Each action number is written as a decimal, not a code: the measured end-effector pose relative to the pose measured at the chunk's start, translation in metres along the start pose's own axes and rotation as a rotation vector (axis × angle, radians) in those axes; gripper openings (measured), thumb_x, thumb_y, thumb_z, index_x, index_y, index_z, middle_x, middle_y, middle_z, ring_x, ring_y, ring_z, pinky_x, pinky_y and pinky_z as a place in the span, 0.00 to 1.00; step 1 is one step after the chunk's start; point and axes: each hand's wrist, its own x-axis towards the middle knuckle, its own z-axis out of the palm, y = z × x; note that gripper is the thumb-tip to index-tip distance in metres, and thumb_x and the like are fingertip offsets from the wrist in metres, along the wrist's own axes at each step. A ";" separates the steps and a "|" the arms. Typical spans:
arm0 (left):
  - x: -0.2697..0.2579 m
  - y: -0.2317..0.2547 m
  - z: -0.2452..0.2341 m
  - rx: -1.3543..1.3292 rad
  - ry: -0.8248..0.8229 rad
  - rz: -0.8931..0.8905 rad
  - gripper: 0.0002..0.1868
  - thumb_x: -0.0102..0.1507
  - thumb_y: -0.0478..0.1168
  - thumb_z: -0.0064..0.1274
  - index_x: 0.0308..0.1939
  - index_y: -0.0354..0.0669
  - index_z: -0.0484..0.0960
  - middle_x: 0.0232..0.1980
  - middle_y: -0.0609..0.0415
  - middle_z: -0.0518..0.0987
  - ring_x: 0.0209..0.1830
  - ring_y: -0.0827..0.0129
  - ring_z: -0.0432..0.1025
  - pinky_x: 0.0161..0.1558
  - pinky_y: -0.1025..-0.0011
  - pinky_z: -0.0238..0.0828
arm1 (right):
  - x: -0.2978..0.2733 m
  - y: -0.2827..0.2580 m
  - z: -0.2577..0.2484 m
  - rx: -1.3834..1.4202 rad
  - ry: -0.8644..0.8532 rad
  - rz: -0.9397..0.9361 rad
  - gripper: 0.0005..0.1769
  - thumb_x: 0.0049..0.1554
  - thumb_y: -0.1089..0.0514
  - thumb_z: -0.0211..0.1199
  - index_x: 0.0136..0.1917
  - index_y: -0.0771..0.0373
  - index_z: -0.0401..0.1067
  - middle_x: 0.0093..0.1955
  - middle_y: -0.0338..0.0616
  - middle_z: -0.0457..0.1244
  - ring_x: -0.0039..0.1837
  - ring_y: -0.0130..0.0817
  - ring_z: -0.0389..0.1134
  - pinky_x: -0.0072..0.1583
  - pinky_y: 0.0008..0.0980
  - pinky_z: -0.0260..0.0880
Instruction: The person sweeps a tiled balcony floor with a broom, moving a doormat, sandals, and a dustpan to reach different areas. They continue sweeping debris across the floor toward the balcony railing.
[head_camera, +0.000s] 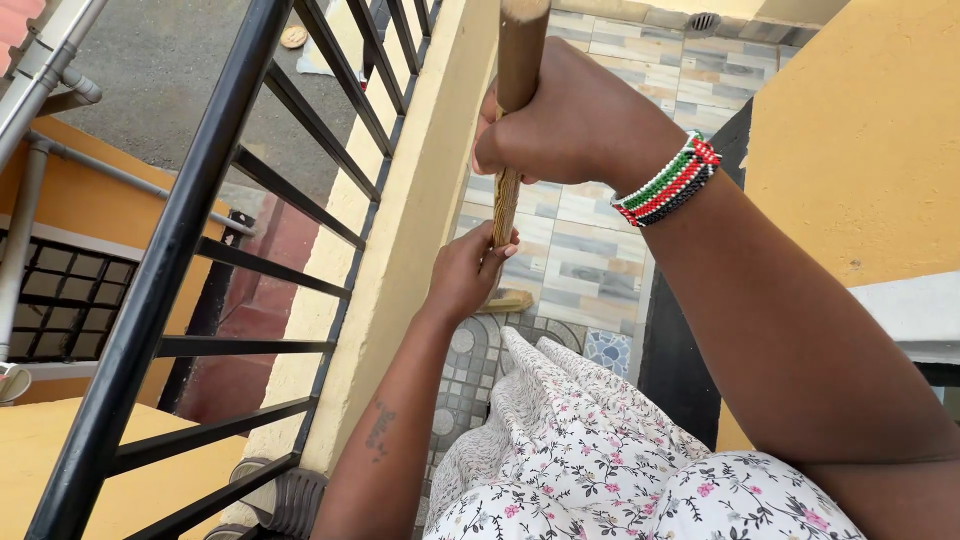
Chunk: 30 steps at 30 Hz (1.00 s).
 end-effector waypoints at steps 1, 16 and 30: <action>0.001 0.008 -0.004 0.001 0.001 -0.001 0.09 0.68 0.45 0.54 0.49 0.48 0.81 0.41 0.51 0.85 0.40 0.54 0.80 0.42 0.60 0.73 | -0.005 -0.004 -0.004 0.000 -0.001 -0.002 0.11 0.43 0.57 0.70 0.34 0.67 0.76 0.29 0.45 0.67 0.32 0.34 0.70 0.36 0.34 0.68; 0.024 0.001 0.046 -0.104 -0.004 0.043 0.12 0.67 0.45 0.55 0.51 0.45 0.80 0.45 0.49 0.85 0.43 0.54 0.80 0.43 0.60 0.74 | -0.025 0.025 -0.007 -0.038 0.142 -0.083 0.06 0.44 0.58 0.69 0.36 0.62 0.79 0.33 0.42 0.70 0.37 0.31 0.73 0.41 0.33 0.73; 0.090 0.031 0.110 -0.033 0.068 0.099 0.17 0.67 0.43 0.55 0.58 0.45 0.79 0.50 0.45 0.84 0.49 0.47 0.78 0.46 0.56 0.74 | -0.054 0.077 -0.077 -0.151 0.081 -0.137 0.06 0.49 0.58 0.69 0.37 0.62 0.79 0.35 0.42 0.70 0.38 0.32 0.72 0.41 0.32 0.72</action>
